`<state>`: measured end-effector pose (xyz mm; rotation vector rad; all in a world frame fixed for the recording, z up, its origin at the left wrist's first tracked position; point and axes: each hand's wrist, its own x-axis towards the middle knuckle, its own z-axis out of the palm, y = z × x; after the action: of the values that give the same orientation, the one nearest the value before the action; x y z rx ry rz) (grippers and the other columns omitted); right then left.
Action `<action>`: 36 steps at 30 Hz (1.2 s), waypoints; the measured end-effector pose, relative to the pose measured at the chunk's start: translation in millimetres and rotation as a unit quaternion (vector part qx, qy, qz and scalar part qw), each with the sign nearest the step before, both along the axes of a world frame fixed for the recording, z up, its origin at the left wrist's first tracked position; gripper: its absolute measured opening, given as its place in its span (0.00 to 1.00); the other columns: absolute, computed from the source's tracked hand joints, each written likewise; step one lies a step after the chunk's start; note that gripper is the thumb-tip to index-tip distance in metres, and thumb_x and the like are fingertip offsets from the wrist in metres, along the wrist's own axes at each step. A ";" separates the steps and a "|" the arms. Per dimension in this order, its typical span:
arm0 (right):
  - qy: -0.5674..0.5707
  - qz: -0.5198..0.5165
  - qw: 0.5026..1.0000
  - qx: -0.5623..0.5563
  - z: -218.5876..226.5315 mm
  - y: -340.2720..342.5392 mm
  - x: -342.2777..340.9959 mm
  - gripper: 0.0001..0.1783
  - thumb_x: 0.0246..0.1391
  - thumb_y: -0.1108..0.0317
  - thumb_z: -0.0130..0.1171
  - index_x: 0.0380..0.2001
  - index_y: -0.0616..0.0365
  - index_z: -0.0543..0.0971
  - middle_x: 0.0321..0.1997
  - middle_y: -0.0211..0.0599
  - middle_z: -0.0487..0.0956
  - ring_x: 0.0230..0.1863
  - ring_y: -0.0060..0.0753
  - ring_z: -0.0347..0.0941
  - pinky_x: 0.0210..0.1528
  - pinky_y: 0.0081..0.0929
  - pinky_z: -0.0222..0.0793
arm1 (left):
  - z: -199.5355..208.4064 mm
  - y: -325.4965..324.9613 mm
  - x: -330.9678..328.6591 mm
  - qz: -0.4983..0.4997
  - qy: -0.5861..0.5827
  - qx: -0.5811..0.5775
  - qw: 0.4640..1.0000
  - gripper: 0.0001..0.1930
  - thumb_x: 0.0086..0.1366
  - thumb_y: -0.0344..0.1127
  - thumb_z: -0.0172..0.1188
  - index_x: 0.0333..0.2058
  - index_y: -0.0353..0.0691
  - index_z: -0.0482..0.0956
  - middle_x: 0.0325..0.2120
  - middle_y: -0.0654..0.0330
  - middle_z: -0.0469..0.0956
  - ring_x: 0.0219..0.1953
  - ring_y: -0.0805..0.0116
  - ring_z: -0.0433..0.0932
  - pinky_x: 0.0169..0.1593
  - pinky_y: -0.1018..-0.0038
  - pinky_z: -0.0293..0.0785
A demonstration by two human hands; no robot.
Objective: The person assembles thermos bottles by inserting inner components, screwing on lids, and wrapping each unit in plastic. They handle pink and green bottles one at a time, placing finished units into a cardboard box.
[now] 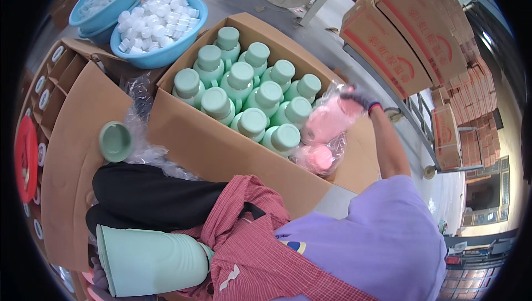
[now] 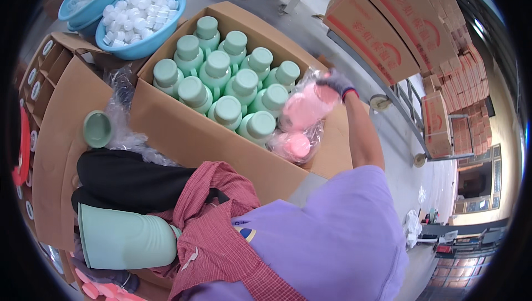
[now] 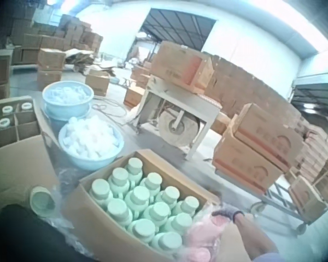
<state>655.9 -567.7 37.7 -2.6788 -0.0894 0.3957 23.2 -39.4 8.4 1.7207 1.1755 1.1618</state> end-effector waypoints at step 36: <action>0.179 0.672 0.568 0.440 15.2 514.4 -326.4 0.14 0.62 0.60 0.56 0.43 0.57 0.83 0.50 0.39 0.74 0.53 0.39 0.71 0.60 0.34 0.64 | 69.1 -9.8 19.2 -0.093 -0.047 -0.074 0.992 0.21 0.66 0.31 0.52 0.56 0.30 0.74 0.52 0.50 0.78 0.57 0.62 0.74 0.63 0.71 0.65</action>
<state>329.5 -53.3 52.8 -1.0032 -1.7052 0.9453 42.4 -49.3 77.5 1.6083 0.9961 1.0055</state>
